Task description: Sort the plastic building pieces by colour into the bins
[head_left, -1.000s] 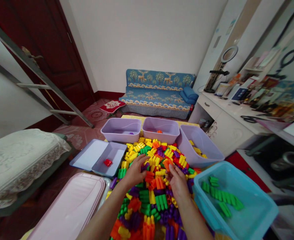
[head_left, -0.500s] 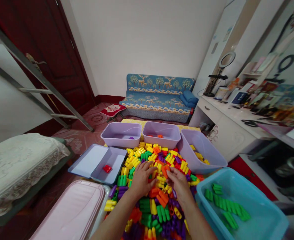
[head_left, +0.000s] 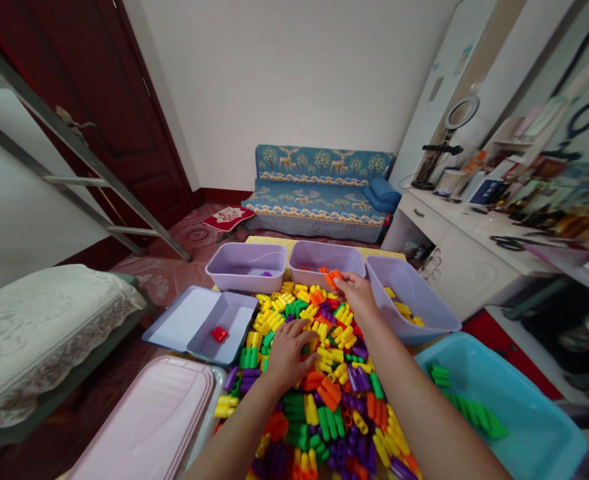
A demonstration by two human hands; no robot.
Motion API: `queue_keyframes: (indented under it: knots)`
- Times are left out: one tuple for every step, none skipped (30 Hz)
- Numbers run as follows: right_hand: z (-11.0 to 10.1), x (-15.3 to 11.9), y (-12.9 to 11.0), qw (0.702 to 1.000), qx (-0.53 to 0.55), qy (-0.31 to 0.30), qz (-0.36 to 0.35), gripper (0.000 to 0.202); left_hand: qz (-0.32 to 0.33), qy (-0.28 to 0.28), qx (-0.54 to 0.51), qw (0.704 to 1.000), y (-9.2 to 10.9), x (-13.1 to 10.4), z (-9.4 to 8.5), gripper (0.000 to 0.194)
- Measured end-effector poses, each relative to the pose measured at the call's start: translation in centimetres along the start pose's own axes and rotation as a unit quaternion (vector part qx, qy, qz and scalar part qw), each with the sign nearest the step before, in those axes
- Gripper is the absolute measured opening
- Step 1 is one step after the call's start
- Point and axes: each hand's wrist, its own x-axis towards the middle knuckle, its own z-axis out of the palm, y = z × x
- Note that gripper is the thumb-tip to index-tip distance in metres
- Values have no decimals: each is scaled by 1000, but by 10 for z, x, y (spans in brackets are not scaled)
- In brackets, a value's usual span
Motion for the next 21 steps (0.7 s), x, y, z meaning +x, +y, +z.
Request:
queue_keyframes:
  knots:
    - [1,1,-1,1000,-2,0,-3,37,-1,0,-1,1000,0,0,0,41]
    - [1,2,0,1000,-3,-1,-6,36,-2,1,-1,1000,0,0,1,41]
    - [2,3,0,1000,-4,-4,-8,35,-3,1,-2,1000,0,0,1,41]
    - [3,4,0,1000,-4,-6,-9,33,-3,1,-2,1000,0,0,0,41]
    - [4,5,1,1000,-4,-7,-10,31,-3,1,-3,1000,0,0,0,40]
    - [5,7,0,1000,-2,-8,-13,30,-3,1,-3,1000,0,0,0,40]
    - [6,10,0,1000,2,-7,-17,29,-2,1,-3,1000,1,0,-1,40]
    - [7,13,-1,1000,9,-5,-24,30,-1,1,-4,1000,1,0,-1,39]
    - [8,15,-3,999,18,-2,-32,34,-1,0,-4,1000,1,0,-1,39]
    - [8,18,-3,999,30,0,-44,40,-1,0,-4,1000,1,0,-2,39]
    - [8,19,-3,997,45,-1,-59,48,-1,-1,-4,1000,1,0,-2,38]
    - [7,19,-2,995,59,-5,-76,55,-2,-1,-4,1000,1,0,-2,38]
    - [5,18,1,993,65,-12,-93,58,-1,-1,-4,1000,1,0,-2,37]
    - [2,15,6,992,49,-19,-111,57,0,0,-4,1000,1,0,-1,37]
    - [-2,11,13,992,13,-24,-126,52,2,0,-5,1000,1,0,-1,36]
    - [-5,6,21,990,-36,-26,-137,45,3,1,-5,1000,0,0,-1,36]
    - [-9,0,30,985,-96,-23,-142,38,4,2,-4,1000,0,0,0,36]
    - [-13,-6,40,979,-144,-20,-142,31,5,3,-3,1000,-1,0,0,36]
    - [-16,-12,49,974,-179,-18,-138,25,5,4,-2,1000,-1,0,1,36]
    - [-19,-18,58,970,-202,-17,-132,22,6,6,0,1000,-2,0,2,36]
    - [-20,-23,66,968,-216,-18,-124,21,6,6,1,1000,-2,0,2,36]
